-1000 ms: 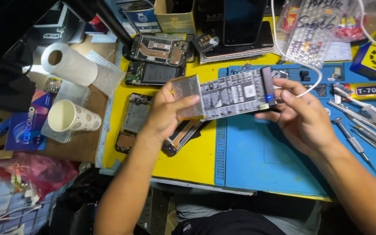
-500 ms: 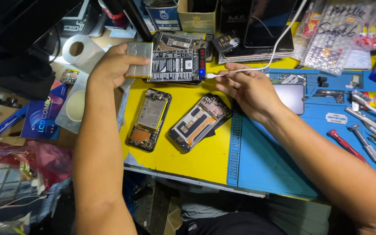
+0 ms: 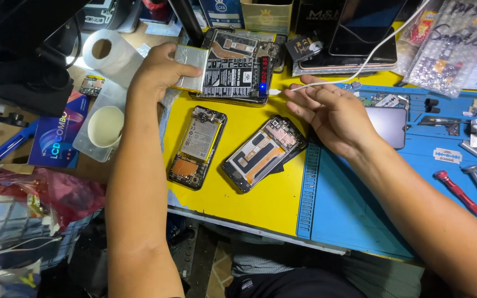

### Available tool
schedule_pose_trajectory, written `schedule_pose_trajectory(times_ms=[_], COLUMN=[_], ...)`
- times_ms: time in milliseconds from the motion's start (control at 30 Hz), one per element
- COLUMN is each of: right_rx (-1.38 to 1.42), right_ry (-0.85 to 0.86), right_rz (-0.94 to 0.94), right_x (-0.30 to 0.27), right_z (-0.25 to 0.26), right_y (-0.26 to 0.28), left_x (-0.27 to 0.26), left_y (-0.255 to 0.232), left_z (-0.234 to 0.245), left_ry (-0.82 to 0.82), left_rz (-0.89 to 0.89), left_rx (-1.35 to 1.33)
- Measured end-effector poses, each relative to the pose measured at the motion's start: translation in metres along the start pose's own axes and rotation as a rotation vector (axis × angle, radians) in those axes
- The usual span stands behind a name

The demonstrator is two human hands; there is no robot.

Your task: The person handles a smartphone battery, connecting a white charging cable to its port and observing the indicator light. They then place the battery into a disassembled phone chassis and later handle a small white packet.

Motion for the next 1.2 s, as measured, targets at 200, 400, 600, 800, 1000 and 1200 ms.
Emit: schedule_pose_trajectory(times_ms=[200,400,600,800,1000,1200], right_rx=[-0.087,-0.332,-0.496,-0.878,-0.999,-1.137], right_ry=[-0.12,-0.03,-0.116,-0.222,-0.345,-0.174], right_rz=[-0.075,0.062,0.467,0.651,0.889,0.952], right_x=[-0.039,-0.066,-0.075,-0.064,-0.085,-0.1], right_z=[0.001,0.069,0.181,0.277,0.245,0.204], right_y=[0.02,0.058,0.113,0.147,0.152,0.146], left_x=[-0.013,-0.021,-0.027,-0.119,-0.192,-0.185], left_y=[-0.002,0.001,0.005,-0.033,-0.025,-0.007], left_z=[0.002,0.009,0.014,-0.009,-0.105,-0.127], left_ry=[-0.025,-0.1,-0.244,-0.42,0.198,0.125], left_rz=[-0.019,-0.065,-0.249,-0.644,-0.388,-0.53], left_rx=[-0.009,0.102,0.177,0.233,0.501,0.626])
Point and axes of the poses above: each hand's wrist, its own x-axis towards the middle knuckle, its own z-axis out of the back of the hand, y = z × x, the point moved 7 cm from there along x, towards the middle knuckle, and after that the axes turned 6 degrees about -y, right-handed, at the moved point
